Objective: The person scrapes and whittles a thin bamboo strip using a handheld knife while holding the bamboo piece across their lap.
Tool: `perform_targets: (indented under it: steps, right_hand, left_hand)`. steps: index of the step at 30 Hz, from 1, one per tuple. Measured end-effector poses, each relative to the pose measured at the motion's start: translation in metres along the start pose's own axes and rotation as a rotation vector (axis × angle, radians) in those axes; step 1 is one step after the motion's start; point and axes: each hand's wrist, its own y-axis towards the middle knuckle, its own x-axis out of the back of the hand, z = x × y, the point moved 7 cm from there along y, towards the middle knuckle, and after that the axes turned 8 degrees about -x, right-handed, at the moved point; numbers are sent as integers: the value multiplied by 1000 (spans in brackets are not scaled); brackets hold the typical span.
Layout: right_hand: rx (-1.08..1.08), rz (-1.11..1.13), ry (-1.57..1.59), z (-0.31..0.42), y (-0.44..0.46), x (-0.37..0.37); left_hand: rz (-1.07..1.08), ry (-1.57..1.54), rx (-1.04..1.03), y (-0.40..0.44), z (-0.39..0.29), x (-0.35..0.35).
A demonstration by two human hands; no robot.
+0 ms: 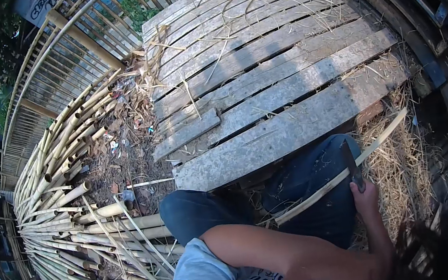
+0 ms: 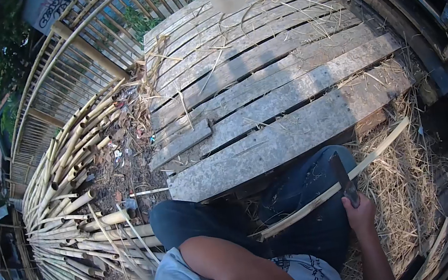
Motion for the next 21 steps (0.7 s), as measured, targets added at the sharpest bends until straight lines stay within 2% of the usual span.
perform_targets:
  steps: [10, 12, 15, 16, 18, 20, 21]
  right_hand:
    - [22, -20, 22, 1, 3, -1]
    - [14, 9, 8, 6, 0, 2]
    - [-6, 18, -51, 7, -2, 5]
    - [24, 1, -38, 7, -3, 5]
    - [40, -14, -50, 7, -2, 5]
    - [69, 3, -51, 7, -2, 4]
    - [26, -3, -38, 5, -2, 4]
  left_hand:
    - [52, 42, 131, -4, 35, 8]
    - [132, 224, 277, -12, 65, 9]
    - [301, 1003, 672, -49, 104, 30]
    - [187, 1244, 893, -70, 102, 52]
    - [67, 1599, 1175, -133, 102, 81]
    - [-201, 1462, 1311, -172, 108, 91]
    - [-258, 1437, 1253, -181, 116, 90]
